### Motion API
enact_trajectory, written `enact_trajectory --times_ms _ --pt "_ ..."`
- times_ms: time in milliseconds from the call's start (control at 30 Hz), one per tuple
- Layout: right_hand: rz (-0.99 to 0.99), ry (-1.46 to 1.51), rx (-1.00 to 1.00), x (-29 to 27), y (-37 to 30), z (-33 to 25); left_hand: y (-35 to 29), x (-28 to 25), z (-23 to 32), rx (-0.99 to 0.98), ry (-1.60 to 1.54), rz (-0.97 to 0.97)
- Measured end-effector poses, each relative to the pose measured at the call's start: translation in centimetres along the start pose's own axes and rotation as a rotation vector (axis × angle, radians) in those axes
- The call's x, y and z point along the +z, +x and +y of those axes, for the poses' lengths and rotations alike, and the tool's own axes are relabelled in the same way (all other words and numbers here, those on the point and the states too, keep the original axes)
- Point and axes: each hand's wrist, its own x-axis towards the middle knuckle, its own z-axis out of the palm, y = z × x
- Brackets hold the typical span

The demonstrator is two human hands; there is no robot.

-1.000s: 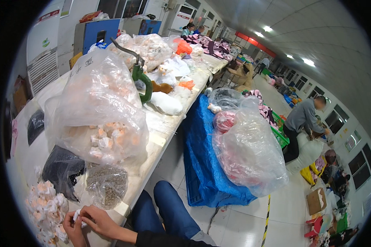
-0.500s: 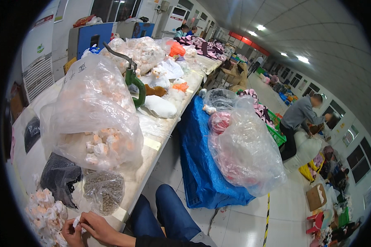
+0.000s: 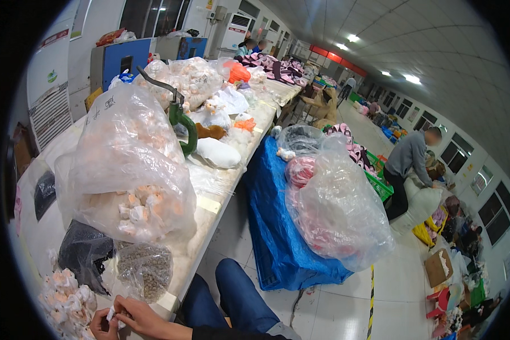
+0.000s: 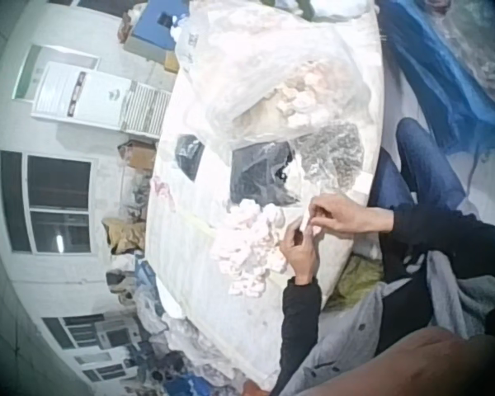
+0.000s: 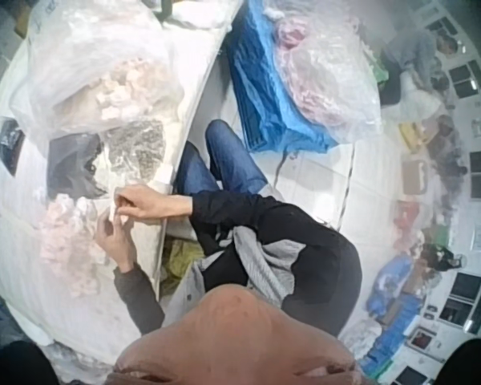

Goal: The person assembles small white stuffed toys by hand at a workbench. They repeatedly pick up a toy body, insert small gray pellets into it, and place the finished unit on the table. The process is continuous and repetitive throughout the clip.

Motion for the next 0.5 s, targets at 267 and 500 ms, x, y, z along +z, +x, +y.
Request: enact_trajectory --times_ms 267,500 --pt "0.031 -0.358 -0.231 -1.0 0.2 -2.7 -0.4 0.0 1.1 -0.008 0.032 -0.018" --pt "-0.009 -0.342 -0.397 -1.6 0.6 -1.8 0.4 0.7 2.2 0.475 0.297 0.094"
